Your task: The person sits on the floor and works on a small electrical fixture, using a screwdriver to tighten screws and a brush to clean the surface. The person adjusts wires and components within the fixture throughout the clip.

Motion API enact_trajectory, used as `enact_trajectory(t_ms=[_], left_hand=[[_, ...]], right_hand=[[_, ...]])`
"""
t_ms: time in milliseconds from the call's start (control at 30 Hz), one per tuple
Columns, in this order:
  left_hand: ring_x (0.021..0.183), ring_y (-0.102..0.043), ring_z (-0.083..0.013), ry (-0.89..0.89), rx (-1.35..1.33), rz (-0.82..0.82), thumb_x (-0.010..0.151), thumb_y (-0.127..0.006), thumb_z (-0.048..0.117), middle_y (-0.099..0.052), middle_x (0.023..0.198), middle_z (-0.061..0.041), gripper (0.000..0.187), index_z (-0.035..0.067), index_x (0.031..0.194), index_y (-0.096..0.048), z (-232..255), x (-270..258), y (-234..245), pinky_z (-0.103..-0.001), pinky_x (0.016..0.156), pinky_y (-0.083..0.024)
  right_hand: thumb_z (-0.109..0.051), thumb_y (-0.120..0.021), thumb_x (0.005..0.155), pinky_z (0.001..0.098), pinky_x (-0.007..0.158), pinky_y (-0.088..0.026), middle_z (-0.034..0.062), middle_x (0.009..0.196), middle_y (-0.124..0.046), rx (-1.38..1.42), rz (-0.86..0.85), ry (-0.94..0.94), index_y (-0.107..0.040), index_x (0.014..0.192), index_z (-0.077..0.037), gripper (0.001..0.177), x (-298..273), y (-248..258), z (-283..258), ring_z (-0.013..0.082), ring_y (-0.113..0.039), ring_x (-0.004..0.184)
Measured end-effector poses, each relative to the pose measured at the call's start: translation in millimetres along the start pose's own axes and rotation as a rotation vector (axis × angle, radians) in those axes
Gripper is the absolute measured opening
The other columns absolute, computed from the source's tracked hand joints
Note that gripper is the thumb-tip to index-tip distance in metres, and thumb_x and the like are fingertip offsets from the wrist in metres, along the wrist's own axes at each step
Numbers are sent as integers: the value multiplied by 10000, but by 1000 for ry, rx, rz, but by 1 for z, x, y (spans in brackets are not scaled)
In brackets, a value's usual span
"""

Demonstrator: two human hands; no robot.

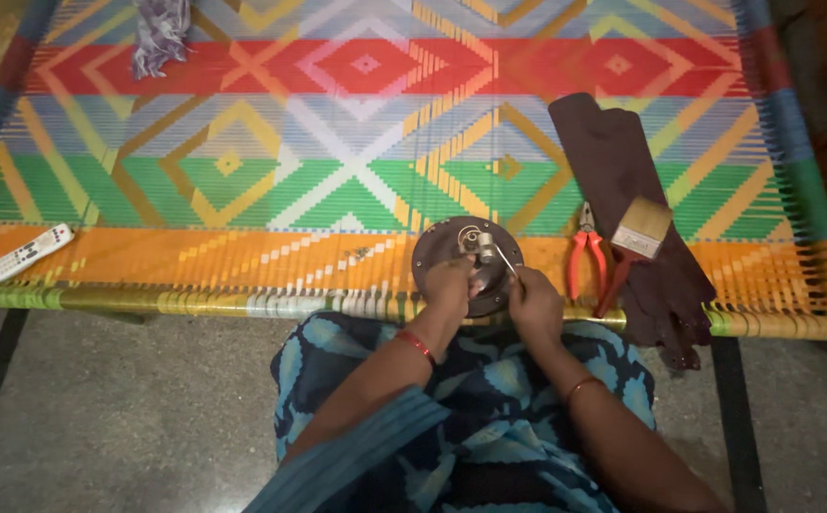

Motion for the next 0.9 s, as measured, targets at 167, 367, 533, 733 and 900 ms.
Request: enact_trajectory(t_ms=[167,367,533,733,900], left_hand=[[547,-608,-157,44,-5,-7,910,-742,222,-659,811,-53,185,44,943,-705,3,4,-6,-255,453,-486],[548,-611,-183,52,-63,6,925,-740,179,-656,816,-62,195,11,999,-678,2,6,-9,-267,451,-502],[549,-647,-200,126,-55,32,950,-687,197,-681,804,-91,210,7,1038,-666,0,10,-12,-282,434,-495],[545,-657,-225,180,-173,-42,969,-584,189,-693,807,-99,184,55,1081,-640,-13,15,-13,-308,447,-525],[533,-636,-185,123,-165,-19,978,-566,172,-687,811,-92,208,52,1121,-658,-20,4,-10,-288,450,-515]], right_hand=[[-186,-646,959,460,789,-546,201,970,-713,76,20,-105,-724,1066,-47,192,1,0,2,394,-695,889],[-166,-644,962,423,816,-554,190,993,-729,139,31,-94,-730,1090,-44,197,3,0,5,359,-715,909],[-175,-642,956,419,818,-551,183,990,-736,144,9,-133,-738,1086,-58,200,5,-2,6,353,-718,917],[-197,-650,954,415,819,-547,168,991,-739,131,-8,-153,-742,1087,-81,199,6,-6,12,344,-716,925],[-209,-649,956,400,812,-549,148,982,-744,137,-38,-218,-739,1097,-100,200,7,-10,17,320,-724,905]])
Point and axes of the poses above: each hand's wrist, its own x-axis towards the middle knuckle, its own y-axis out of the back of the hand, z = x × y, the point moved 1 cm from there along x, towards the middle knuckle
